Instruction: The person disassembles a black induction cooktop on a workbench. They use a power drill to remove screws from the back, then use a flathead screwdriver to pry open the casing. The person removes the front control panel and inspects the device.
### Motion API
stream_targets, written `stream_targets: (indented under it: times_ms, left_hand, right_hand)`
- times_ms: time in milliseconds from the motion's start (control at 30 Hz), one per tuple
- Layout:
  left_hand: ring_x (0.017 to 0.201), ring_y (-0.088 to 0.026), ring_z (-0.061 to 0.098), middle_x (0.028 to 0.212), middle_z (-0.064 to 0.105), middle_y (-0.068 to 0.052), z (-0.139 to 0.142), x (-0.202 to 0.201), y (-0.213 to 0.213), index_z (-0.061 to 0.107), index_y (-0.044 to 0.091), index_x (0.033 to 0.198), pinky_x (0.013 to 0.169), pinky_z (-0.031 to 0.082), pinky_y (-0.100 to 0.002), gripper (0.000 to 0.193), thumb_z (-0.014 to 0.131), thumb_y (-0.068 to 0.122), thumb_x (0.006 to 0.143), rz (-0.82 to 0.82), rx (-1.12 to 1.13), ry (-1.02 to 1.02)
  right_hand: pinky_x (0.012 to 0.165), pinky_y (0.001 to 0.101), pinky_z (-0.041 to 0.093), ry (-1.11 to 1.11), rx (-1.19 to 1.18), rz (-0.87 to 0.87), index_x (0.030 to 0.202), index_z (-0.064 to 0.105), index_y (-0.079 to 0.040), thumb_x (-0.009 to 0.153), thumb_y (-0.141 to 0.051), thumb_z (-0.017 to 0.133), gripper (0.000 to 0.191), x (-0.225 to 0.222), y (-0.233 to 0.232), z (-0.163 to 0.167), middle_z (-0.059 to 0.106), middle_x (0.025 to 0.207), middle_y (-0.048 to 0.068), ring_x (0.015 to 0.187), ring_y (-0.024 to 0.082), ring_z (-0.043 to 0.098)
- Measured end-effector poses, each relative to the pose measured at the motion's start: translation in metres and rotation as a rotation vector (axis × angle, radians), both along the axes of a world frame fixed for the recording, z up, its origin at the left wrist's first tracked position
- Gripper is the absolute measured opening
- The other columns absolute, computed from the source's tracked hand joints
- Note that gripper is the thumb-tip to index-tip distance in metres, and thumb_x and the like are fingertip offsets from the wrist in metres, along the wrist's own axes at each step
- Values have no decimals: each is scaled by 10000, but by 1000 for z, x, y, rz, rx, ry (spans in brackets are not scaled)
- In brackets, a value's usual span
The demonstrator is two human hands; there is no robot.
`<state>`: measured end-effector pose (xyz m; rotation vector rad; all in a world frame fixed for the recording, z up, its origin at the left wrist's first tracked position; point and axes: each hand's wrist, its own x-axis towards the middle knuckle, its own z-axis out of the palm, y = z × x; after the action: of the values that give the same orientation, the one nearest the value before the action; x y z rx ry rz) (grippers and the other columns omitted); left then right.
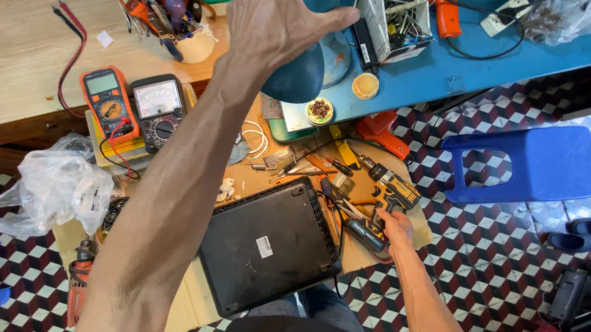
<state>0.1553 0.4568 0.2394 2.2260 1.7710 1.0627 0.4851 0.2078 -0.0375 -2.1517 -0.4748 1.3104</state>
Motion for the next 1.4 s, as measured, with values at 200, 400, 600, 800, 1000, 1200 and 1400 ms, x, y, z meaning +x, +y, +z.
stream_targets:
  times_ms: [200, 400, 600, 800, 1000, 1200, 1400]
  left_hand:
    - [623, -248, 739, 774, 755, -108, -26, -9, -22, 725, 118, 1112, 614, 600, -403, 662, 796, 674, 761, 8, -133, -88]
    - [591, -229, 728, 765, 757, -70, -29, -2, -61, 689, 103, 1095, 570, 579, -398, 636, 825, 631, 768, 99, 10, -138]
    - [677, -186, 732, 804, 716, -50, -38, 0, -101, 621, 130, 1054, 626, 583, -346, 552, 853, 575, 826, 131, 83, -168]
    - [651, -175, 694, 786, 658, -27, -42, 18, -127, 592, 131, 1064, 608, 563, -333, 527, 847, 536, 843, 179, 188, -243]
    - [687, -164, 683, 794, 635, -8, -39, 40, -153, 586, 154, 1034, 620, 555, -324, 473, 844, 506, 852, 201, 135, -293]
    - [642, -143, 670, 796, 645, -8, -36, 55, -167, 592, 137, 1037, 586, 559, -299, 469, 835, 489, 846, 195, 96, -311]
    - [641, -141, 684, 793, 655, -3, -34, 67, -176, 596, 132, 1021, 577, 554, -304, 471, 836, 495, 840, 213, 63, -307]
  right_hand:
    - [604, 316, 542, 172, 4, -25, 1159, 658, 55, 836, -181, 822, 433, -6, 14, 1, 710, 970, 125, 736, 195, 663]
    - [601, 373, 604, 189, 17, -81, 1053, 669, 34, 809, -48, 775, 278, -10, 25, -1, 722, 920, 135, 723, 233, 706]
    - [571, 345, 595, 69, 164, 22, 1085, 519, 41, 818, 50, 719, 333, 3, 1, 29, 698, 894, 158, 680, 237, 700]
    - [660, 291, 550, -220, 280, 245, 1157, 535, 28, 885, -20, 732, 339, 17, -54, 117, 674, 915, 108, 730, 151, 661]
    - [597, 259, 543, 8, 373, 241, 1080, 686, -26, 837, -83, 759, 260, -18, -75, 177, 688, 833, 46, 649, 116, 649]
    - [538, 277, 503, 141, 227, 417, 1062, 739, -7, 838, -173, 795, 285, -75, -47, 184, 668, 737, 42, 577, 123, 591]
    - [704, 338, 569, -166, 342, 687, 1180, 752, -92, 844, -315, 775, 404, -94, -41, 186, 794, 869, 78, 729, 164, 722]
